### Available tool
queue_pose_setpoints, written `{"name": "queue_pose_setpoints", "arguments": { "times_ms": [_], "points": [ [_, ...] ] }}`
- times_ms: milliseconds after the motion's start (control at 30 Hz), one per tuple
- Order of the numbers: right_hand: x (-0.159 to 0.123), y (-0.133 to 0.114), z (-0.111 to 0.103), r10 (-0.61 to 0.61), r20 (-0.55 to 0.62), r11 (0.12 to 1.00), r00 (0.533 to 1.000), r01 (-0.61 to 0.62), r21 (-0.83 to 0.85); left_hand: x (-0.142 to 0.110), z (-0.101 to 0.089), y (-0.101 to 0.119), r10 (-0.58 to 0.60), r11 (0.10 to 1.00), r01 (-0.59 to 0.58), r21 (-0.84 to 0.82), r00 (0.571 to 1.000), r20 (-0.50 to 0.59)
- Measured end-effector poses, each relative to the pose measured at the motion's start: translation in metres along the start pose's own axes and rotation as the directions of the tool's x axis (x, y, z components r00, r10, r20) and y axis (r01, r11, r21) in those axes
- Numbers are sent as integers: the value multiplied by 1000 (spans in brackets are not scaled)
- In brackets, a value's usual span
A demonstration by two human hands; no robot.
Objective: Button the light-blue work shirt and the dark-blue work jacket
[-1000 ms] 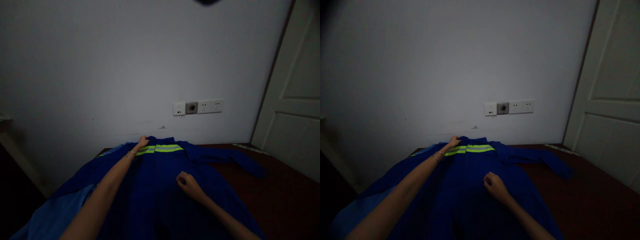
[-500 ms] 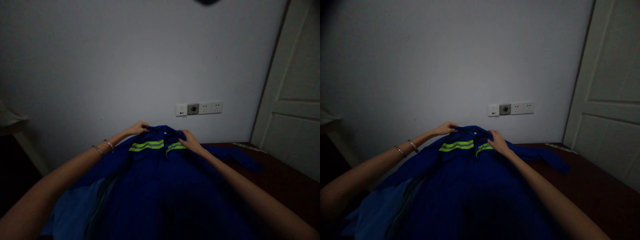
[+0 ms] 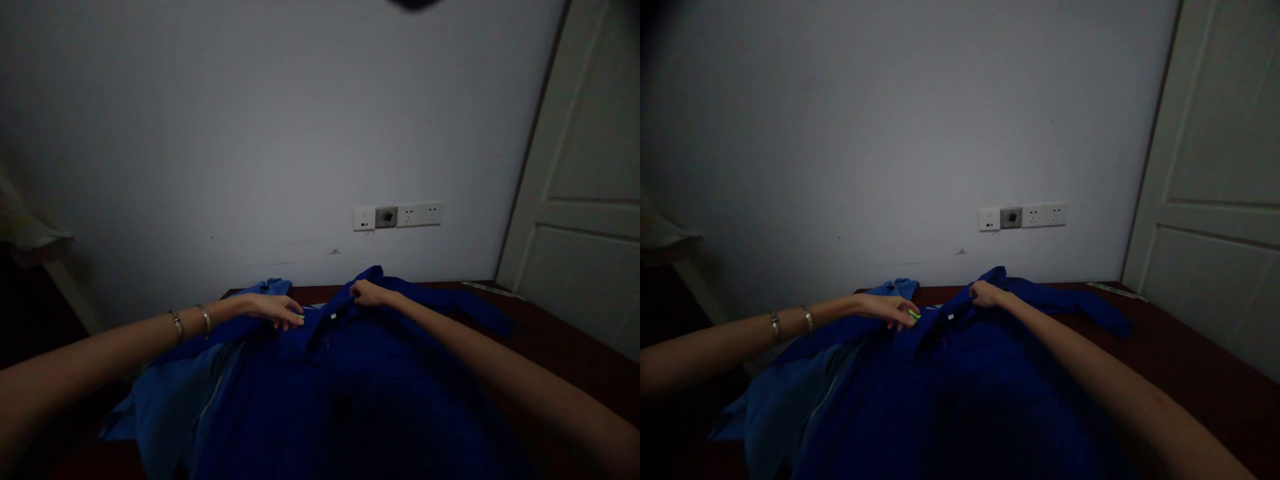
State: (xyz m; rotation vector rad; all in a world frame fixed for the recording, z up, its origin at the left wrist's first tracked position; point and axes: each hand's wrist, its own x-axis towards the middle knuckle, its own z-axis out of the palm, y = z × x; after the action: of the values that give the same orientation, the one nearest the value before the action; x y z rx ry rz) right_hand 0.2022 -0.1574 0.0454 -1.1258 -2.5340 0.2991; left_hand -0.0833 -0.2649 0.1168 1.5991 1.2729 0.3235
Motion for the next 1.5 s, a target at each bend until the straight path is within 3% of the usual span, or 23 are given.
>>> {"name": "queue_pose_setpoints", "arguments": {
  "times_ms": [133, 267, 333, 433, 533, 633, 767, 933, 1067, 1167, 1267, 1333, 1400, 1500],
  "points": [
    [-3, -7, -8, -39, 28, 998, 999, 37, 52, 1, 31, -26, -4, 991, -5, 133, 998, 62],
    [-2, -18, -25, -18, 83, 997, 996, 11, 81, 2, 46, -21, 47, 968, -46, 245, 999, 2],
    [-3, -21, -36, 33, 222, 991, 974, -60, 119, 2, 46, -12, 56, 955, -51, 293, 998, -11],
    [-8, -23, -50, 71, 459, 953, 885, -195, 230, 4, 36, -1, 113, 925, -87, 371, 992, -51],
    [-13, -22, -57, 49, 538, 916, 841, -252, 312, 9, 21, 0, 176, 893, -99, 440, 975, -138],
    [-12, -21, -58, 45, 449, 936, 892, -195, 292, 14, 9, 1, 239, 862, -76, 501, 933, -270],
    [-6, -30, -60, 137, 141, 990, 980, -141, 21, 19, -1, 8, 263, 834, -30, 551, 900, -348],
    [-9, -57, -70, 187, -239, 907, 953, -261, -330, 21, -10, 26, 239, 808, 75, 585, 865, -441],
    [-8, -73, -78, 170, -334, 827, 927, -319, -463, 21, -14, 47, 165, 883, 106, 457, 842, -514],
    [2, -80, -83, 232, -344, 848, 910, -363, -387, 22, -14, 65, 96, 985, -10, 173, 863, -496],
    [17, -86, -88, 321, -288, 919, 902, -370, -134, 26, -13, 83, 172, 975, -219, -40, 855, -490],
    [27, -92, -90, 327, -163, 943, 931, -310, 123, 30, -11, 95, 233, 942, -323, -90, 825, -515],
    [35, -98, -89, 278, -75, 913, 958, -239, 330, 35, -8, 106, 274, 920, -380, -92, 795, -542],
    [47, -107, -85, 264, -137, 893, 955, -189, 409, 39, -5, 119, 334, 911, -411, -18, 764, -552]
  ]
}}
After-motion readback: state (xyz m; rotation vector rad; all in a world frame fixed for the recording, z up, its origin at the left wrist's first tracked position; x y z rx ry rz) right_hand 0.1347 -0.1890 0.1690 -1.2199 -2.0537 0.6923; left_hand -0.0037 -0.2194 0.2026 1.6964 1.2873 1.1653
